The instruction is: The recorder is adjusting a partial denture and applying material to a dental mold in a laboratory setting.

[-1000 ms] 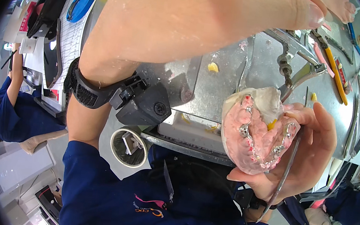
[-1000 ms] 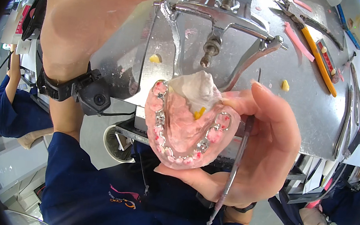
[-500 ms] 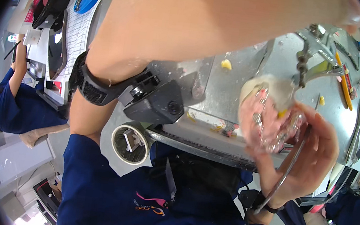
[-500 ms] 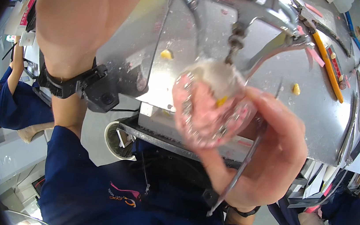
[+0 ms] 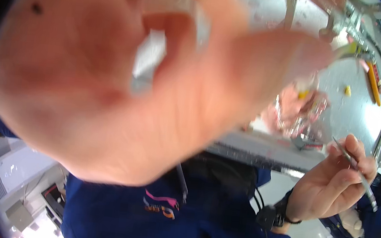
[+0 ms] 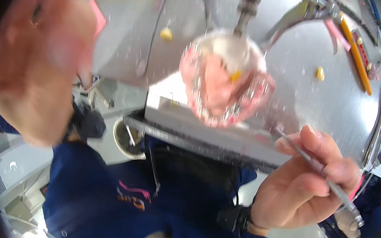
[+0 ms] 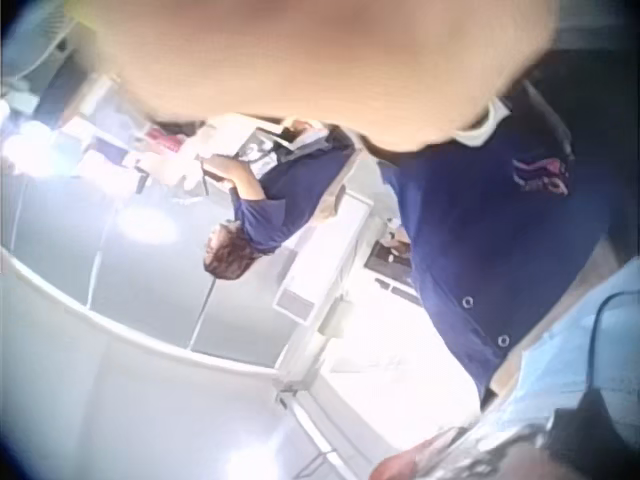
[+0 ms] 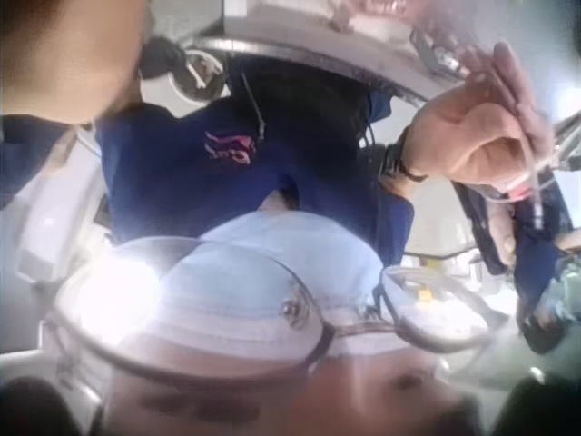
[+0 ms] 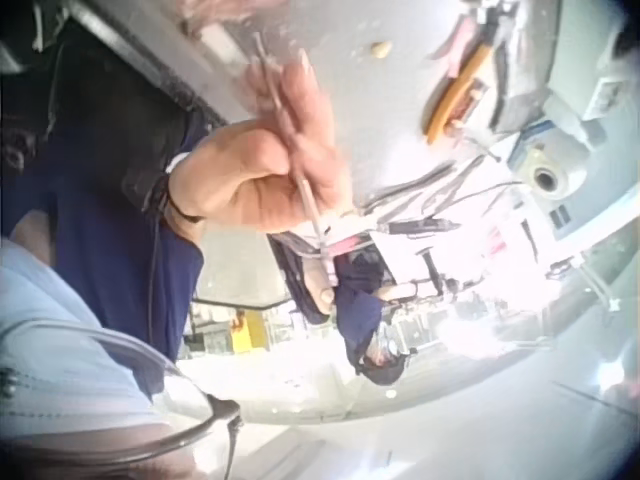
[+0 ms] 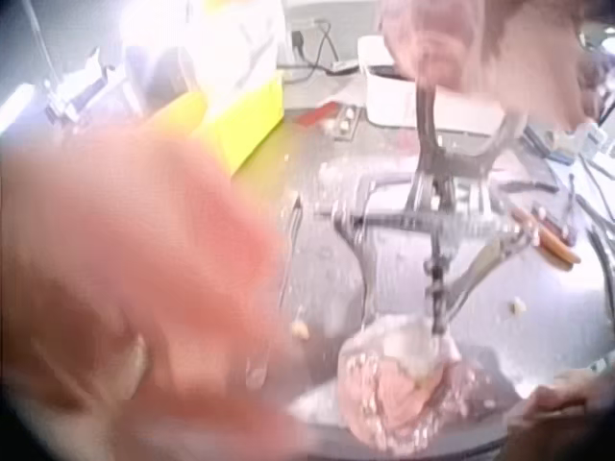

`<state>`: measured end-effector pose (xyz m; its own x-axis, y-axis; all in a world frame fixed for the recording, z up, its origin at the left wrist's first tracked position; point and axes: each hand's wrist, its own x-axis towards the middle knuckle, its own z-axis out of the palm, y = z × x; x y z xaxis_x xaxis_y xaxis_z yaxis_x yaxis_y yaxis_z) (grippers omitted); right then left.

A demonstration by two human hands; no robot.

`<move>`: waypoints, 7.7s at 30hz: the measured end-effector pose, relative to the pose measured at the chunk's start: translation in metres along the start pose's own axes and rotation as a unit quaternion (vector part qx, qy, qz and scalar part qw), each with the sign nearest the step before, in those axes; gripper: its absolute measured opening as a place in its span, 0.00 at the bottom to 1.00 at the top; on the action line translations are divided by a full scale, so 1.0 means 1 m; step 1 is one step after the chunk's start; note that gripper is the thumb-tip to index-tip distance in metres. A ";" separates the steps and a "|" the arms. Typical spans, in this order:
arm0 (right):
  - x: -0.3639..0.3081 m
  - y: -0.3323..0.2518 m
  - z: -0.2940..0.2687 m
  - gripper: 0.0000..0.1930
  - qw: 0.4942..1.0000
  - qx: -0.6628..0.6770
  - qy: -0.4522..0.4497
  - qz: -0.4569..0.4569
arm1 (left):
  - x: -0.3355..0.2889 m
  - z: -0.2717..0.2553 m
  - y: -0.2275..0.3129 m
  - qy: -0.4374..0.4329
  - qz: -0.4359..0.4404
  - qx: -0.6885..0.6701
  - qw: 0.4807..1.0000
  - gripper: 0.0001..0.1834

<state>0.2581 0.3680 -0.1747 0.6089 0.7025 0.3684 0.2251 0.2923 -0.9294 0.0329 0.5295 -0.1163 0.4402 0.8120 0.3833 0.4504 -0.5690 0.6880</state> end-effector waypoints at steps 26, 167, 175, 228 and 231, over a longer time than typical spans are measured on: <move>-0.005 0.005 0.031 0.05 0.995 0.072 -0.057 0.023 | -0.021 0.082 -0.009 0.037 0.337 -0.002 0.941 0.22; 0.024 0.020 0.038 0.59 0.989 0.017 -0.129 -0.074 | 0.122 0.033 0.025 -0.295 -0.318 -0.214 0.875 0.15; 0.026 0.019 0.036 0.58 0.985 0.009 -0.155 -0.074 | 0.117 0.043 0.014 -0.265 -0.296 -0.278 0.875 0.14; 0.023 0.024 0.030 0.48 0.977 -0.069 -0.175 -0.105 | 0.107 0.035 0.039 -0.213 -0.252 -0.184 0.926 0.17; 0.022 0.024 0.032 0.48 0.977 -0.083 -0.164 -0.103 | 0.111 0.037 0.029 -0.218 -0.211 -0.129 0.944 0.17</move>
<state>0.2524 0.4112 -0.1883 0.2665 0.8183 0.5092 0.4549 0.3590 -0.8150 0.1237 0.5985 -0.0771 0.5672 0.7967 -0.2089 0.4766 -0.1107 0.8721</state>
